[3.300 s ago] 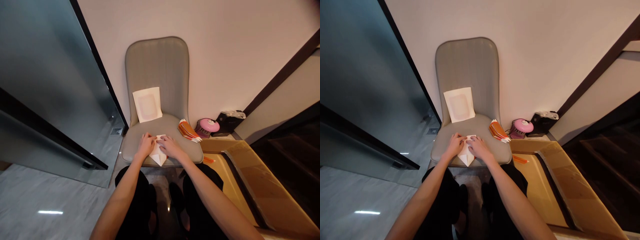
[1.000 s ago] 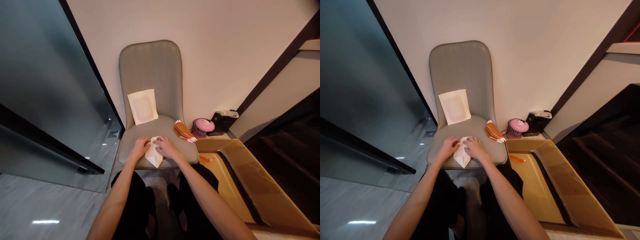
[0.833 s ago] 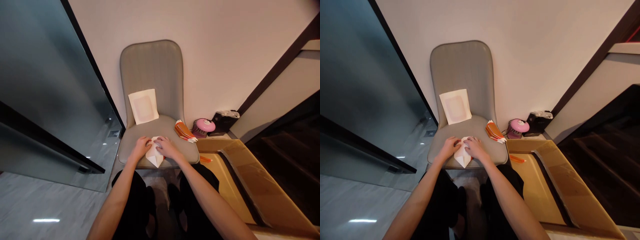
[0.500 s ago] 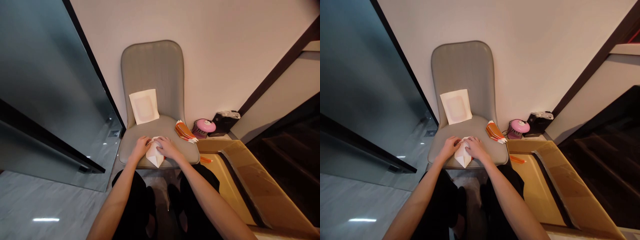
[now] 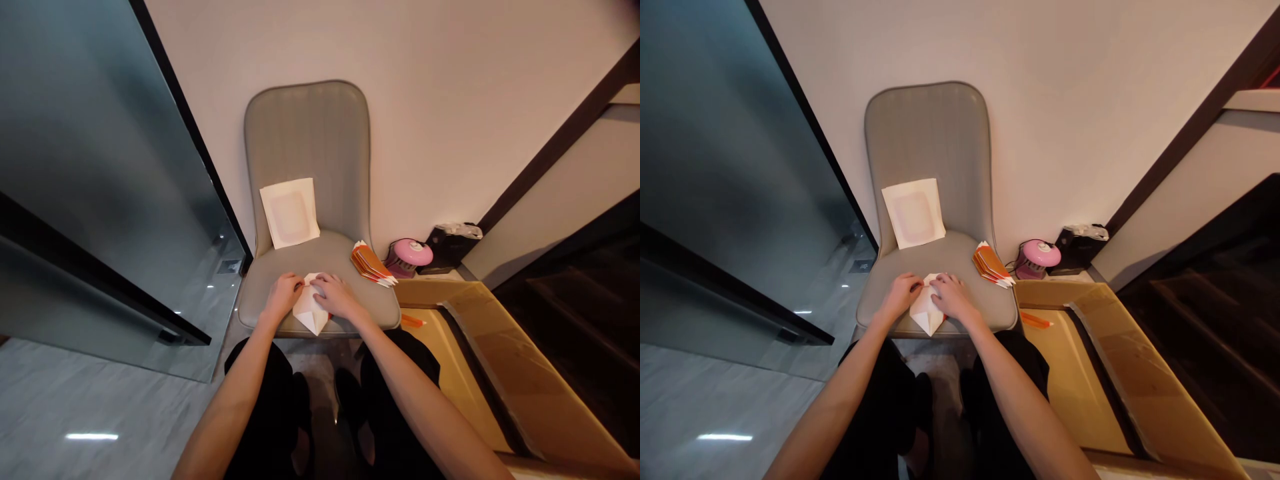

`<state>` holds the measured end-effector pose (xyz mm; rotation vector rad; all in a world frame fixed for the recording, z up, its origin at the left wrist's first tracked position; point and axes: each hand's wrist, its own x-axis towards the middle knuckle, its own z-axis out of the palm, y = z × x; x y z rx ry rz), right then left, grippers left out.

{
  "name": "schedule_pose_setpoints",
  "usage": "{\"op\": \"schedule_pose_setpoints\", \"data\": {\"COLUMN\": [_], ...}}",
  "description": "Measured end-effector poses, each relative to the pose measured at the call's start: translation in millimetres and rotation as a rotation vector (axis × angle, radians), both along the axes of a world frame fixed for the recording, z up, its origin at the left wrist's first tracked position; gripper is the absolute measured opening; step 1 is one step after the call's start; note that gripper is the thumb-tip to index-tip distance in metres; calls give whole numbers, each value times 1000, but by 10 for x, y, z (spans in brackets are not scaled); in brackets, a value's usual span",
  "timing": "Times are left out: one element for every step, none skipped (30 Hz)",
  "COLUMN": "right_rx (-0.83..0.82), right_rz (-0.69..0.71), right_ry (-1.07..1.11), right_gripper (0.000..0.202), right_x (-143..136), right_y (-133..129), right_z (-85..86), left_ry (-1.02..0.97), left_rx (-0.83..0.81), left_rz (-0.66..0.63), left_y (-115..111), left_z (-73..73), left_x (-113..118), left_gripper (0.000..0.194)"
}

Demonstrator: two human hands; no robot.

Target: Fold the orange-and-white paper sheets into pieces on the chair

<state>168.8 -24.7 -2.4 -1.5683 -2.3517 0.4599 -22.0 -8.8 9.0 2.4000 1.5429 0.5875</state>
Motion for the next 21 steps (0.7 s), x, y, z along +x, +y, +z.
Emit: {"op": "schedule_pose_setpoints", "data": {"right_rx": [-1,-2,-3,0,4,8,11,15,17,19,19,18,19,21,22,25,27,29,31,32,34], "right_rz": [1,3,5,6,6,5,3,-1,-8,-14,-20,-25,-28,-31,-33,-34,-34,-33,-32,-31,-31], "right_ry": [-2,-5,-8,-13,-19,-26,-35,-45,-53,-61,-68,-74,-80,-86,-91,-95,-96,-96,-95,-94,-93], "right_gripper": [42,42,43,43,43,43,44,44,45,45,45,45,44,44,44,44,44,45,45,44,43], "right_x": [-1,-1,-1,-2,-4,-6,-11,-18,-27,-39,-51,-65,-78,-90,-101,-109,-114,-117,-118,-118,-118], "right_y": [1,2,4,6,9,14,20,27,37,49,63,77,92,105,117,126,132,136,136,136,134], "right_z": [-5,-10,-15,-20,-23,-24,-22,-18,-11,-1,8,18,26,31,34,34,32,29,24,20,16], "left_ry": [7,13,17,20,21,22,26,30,34,38,42,46,51,54,56,55,52,50,49,49,50], "left_rx": [-1,-1,1,1,1,1,0,-2,-5,-6,-7,-7,-5,-2,2,7,11,12,13,11,7], "left_rz": [0,1,2,1,0,0,1,5,9,13,17,20,21,22,23,23,21,16,14,12,11], "left_y": [1,2,3,3,2,0,-2,-5,-9,-13,-17,-20,-23,-25,-26,-26,-24,-21,-18,-14,-11], "left_z": [-1,-2,-3,-3,-1,1,5,9,14,19,24,27,28,27,23,19,13,7,2,-3,-6], "left_x": [0,0,0,0,1,3,6,9,13,17,20,23,24,23,22,20,17,15,13,13,13], "left_gripper": [19,20,20,20,20,20,19,20,20,20,20,20,20,20,20,20,19,19,19,19,19]}}
